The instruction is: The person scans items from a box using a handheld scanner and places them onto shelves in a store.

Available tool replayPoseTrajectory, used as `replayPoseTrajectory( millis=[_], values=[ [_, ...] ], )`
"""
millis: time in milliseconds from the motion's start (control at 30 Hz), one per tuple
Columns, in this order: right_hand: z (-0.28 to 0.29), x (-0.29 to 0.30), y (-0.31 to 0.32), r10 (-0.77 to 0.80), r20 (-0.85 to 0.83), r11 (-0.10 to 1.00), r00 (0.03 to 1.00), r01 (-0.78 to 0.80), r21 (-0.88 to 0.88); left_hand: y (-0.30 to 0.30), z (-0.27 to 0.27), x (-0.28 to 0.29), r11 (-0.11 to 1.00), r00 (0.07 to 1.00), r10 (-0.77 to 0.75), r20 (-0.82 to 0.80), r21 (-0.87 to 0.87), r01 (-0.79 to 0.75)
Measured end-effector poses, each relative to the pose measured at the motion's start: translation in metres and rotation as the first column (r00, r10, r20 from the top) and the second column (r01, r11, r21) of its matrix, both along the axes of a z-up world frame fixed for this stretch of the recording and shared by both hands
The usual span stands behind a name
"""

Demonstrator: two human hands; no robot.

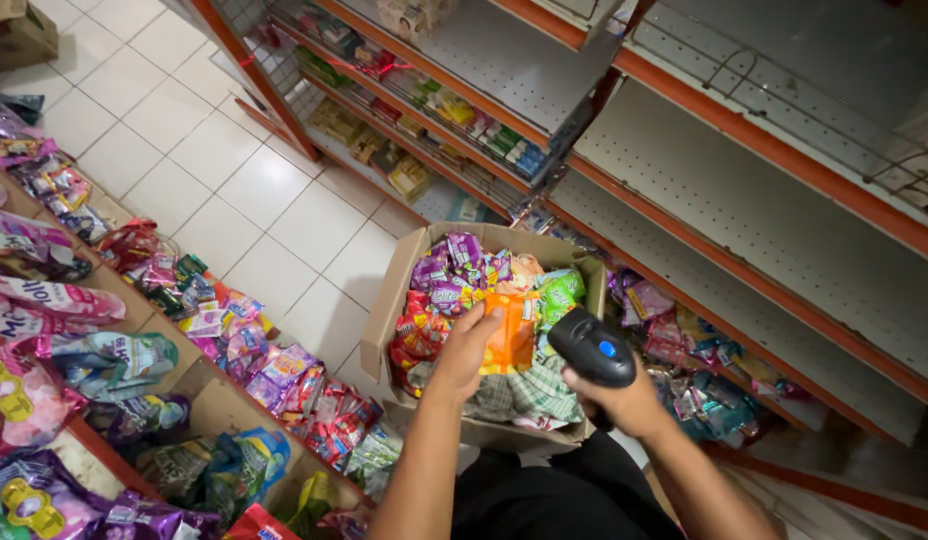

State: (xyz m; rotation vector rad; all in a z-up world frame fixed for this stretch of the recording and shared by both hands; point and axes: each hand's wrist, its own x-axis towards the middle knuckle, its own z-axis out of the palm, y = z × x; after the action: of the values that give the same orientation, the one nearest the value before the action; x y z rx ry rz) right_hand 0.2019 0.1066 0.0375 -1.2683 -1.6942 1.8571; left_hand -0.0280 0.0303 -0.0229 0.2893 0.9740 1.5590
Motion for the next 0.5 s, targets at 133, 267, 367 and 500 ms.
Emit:
replayPoseTrajectory(
  millis=[133,267,367,500],
  values=[
    [-0.007,0.000,-0.010,0.048,-0.017,0.999,0.999,-0.048,0.023,0.009,0.001,-0.008,0.999,0.997,-0.042,-0.058,-0.037,0.040],
    [-0.012,0.005,-0.009,0.102,-0.174,0.992,0.979,-0.114,-0.059,0.013,0.002,-0.010,0.997,0.994,-0.038,-0.098,-0.077,0.031],
    [-0.019,0.005,-0.009,0.008,0.081,0.993,0.997,0.001,-0.119,0.012,0.003,-0.012,0.998,0.993,-0.052,-0.110,-0.041,0.048],
    [-0.025,0.003,-0.013,0.050,0.093,0.999,0.994,-0.051,0.009,0.010,0.004,-0.010,0.998,0.985,-0.058,-0.164,-0.040,0.052]
  ],
)
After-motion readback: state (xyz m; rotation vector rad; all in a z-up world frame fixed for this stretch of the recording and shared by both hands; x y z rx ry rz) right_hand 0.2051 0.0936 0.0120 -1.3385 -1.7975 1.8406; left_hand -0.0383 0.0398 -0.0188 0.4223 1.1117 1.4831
